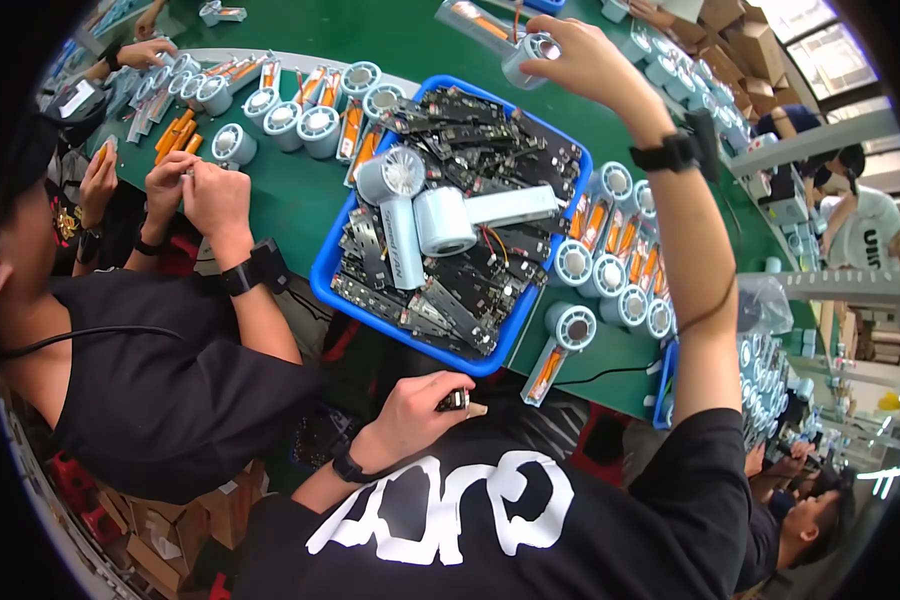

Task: The person assembles handheld fans by connecting wires from the fan body to a circuit board and fitting the board into the handle. They then place the assembled fan on the table and pick up another fan body to repeat the process.

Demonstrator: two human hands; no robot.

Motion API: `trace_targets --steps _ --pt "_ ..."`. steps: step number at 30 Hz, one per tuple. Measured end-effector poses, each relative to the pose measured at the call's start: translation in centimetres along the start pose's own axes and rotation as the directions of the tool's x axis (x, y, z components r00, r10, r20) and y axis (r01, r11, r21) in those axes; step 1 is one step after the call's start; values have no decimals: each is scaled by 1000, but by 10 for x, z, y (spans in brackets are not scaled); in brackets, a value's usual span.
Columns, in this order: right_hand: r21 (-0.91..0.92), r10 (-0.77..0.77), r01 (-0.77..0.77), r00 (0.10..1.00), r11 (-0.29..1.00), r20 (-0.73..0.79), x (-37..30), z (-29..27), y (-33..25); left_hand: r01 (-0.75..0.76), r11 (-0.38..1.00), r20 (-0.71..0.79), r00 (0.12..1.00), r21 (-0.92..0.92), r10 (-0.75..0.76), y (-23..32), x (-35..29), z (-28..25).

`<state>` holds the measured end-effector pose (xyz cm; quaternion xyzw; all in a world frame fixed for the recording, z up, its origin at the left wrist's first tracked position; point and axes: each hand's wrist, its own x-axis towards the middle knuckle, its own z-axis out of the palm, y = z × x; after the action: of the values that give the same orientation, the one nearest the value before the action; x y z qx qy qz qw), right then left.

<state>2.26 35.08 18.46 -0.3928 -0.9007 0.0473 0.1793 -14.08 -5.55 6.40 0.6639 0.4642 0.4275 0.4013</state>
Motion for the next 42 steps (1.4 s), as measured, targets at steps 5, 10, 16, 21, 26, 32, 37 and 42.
trace_targets --steps 5,10,16,21,26,32,37,42 --pt "-95 -78 102 970 990 230 -55 -15 -56 -45 999 97 994 6 44 -2 2 11" --pt "-199 45 18 950 980 309 -70 -13 -79 -55 998 142 988 -16 57 7 -5 24" --pt "-197 53 15 942 980 333 -74 -19 -82 -34 999 161 986 13 32 22 -25 38" --pt "-127 -14 51 962 991 272 -83 4 -52 21 1000 154 988 -23 -18 22 -27 49" --pt "121 -114 91 973 989 200 -88 12 -35 203 950 156 973 -238 -169 24 -21 52" --pt "236 -27 -30 971 971 236 -90 1 -38 324 888 252 935 -328 -248 13 -22 63" --pt "32 -66 62 988 998 142 -80 14 -31 378 873 316 906 -308 -281 6 -20 67" --pt "-47 -62 71 986 996 156 -70 14 -33 405 823 318 903 -399 -290 0 -26 67"
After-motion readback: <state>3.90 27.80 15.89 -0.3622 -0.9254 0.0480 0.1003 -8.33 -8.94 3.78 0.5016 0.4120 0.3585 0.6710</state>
